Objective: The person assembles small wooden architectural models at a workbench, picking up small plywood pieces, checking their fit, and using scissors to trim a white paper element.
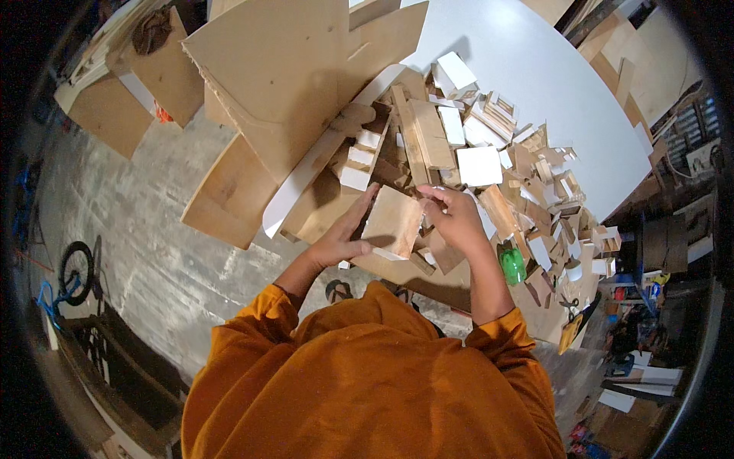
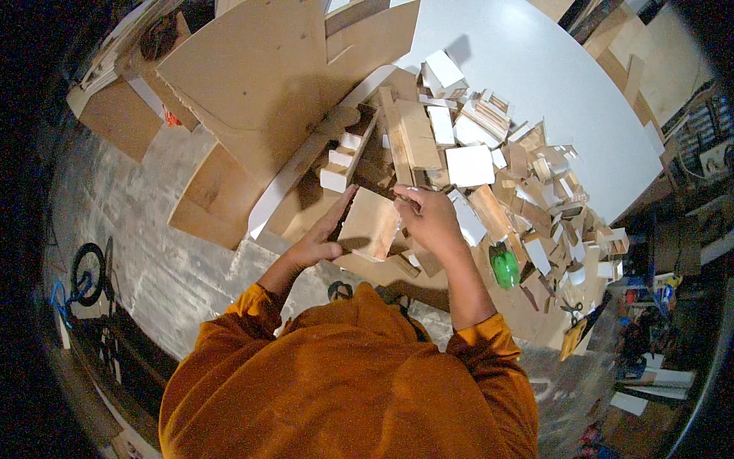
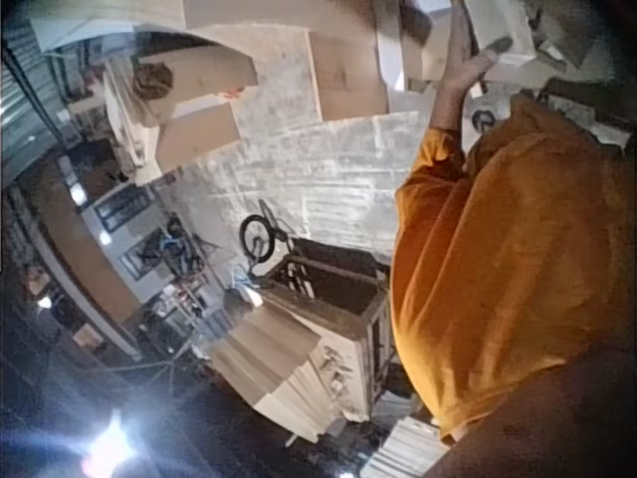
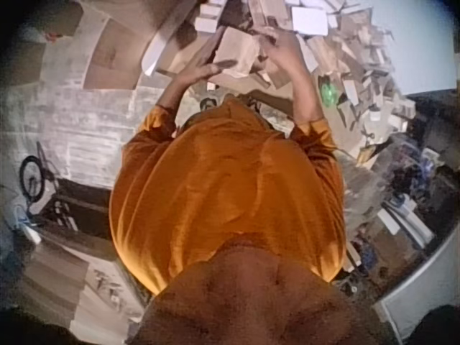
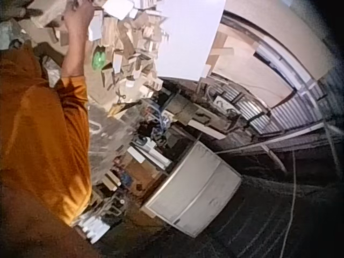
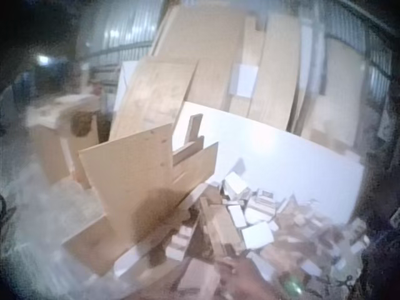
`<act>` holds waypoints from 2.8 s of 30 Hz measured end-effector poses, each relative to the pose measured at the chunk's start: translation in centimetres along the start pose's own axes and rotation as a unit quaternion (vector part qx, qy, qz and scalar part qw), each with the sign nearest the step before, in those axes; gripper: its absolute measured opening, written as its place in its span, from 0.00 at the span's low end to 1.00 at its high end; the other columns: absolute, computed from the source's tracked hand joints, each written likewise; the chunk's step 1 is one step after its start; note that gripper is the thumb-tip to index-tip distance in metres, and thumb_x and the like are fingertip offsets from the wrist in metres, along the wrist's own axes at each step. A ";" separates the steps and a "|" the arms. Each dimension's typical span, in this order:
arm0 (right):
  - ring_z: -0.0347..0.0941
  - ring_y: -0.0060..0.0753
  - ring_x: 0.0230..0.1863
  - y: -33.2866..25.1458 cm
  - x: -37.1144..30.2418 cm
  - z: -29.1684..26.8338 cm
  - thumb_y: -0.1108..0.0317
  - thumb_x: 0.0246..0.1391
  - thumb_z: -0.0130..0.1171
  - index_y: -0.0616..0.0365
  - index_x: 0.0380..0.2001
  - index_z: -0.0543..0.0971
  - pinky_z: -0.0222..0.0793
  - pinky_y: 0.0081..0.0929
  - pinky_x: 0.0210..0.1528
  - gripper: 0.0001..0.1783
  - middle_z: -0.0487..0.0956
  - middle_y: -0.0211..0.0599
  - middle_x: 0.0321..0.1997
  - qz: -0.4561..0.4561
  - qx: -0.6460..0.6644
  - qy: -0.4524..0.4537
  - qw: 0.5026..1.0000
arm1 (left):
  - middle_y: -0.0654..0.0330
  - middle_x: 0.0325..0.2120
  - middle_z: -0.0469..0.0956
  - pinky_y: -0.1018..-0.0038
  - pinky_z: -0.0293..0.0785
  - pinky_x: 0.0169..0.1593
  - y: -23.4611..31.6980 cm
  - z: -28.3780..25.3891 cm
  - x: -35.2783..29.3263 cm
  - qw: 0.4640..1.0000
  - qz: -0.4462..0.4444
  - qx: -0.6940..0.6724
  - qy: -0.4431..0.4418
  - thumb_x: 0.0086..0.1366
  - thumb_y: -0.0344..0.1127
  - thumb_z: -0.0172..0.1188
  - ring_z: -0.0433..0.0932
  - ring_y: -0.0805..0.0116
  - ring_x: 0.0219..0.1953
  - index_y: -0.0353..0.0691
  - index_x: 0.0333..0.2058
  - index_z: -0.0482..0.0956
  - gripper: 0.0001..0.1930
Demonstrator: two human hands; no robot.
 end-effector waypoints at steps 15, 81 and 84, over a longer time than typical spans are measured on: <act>0.75 0.22 0.39 7.7 -0.7 3.8 0.76 0.51 0.58 0.63 0.46 0.78 0.70 0.22 0.45 0.17 0.81 0.33 0.40 0.054 0.212 0.005 0.976 | 0.50 0.65 0.53 0.68 0.47 0.67 1.0 1.4 1.9 0.955 -0.199 -0.197 0.094 0.67 0.53 0.45 0.52 0.59 0.66 0.41 0.67 0.48 0.36; 0.61 0.49 0.59 -0.6 -4.0 3.3 0.47 0.28 0.72 0.61 0.59 0.65 0.51 0.45 0.62 0.53 0.65 0.47 0.58 -0.141 -0.173 0.041 0.974 | 0.58 0.51 0.69 0.74 0.61 0.59 0.4 2.2 3.0 0.918 -0.171 -0.315 0.168 0.70 0.44 0.42 0.67 0.68 0.54 0.37 0.57 0.62 0.22; 0.61 0.49 0.59 -0.4 -4.0 3.4 0.46 0.28 0.72 0.60 0.59 0.65 0.51 0.45 0.63 0.53 0.66 0.47 0.58 -0.141 -0.177 0.047 0.973 | 0.59 0.50 0.69 0.76 0.61 0.58 0.8 2.1 3.2 0.919 -0.197 -0.294 0.174 0.69 0.38 0.45 0.67 0.70 0.54 0.37 0.57 0.62 0.20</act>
Point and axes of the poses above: each hand's wrist, its own x-axis towards the middle knuckle, its own z-axis out of the palm, y = z × x, the point moved 3 cm from there along x, towards the middle knuckle
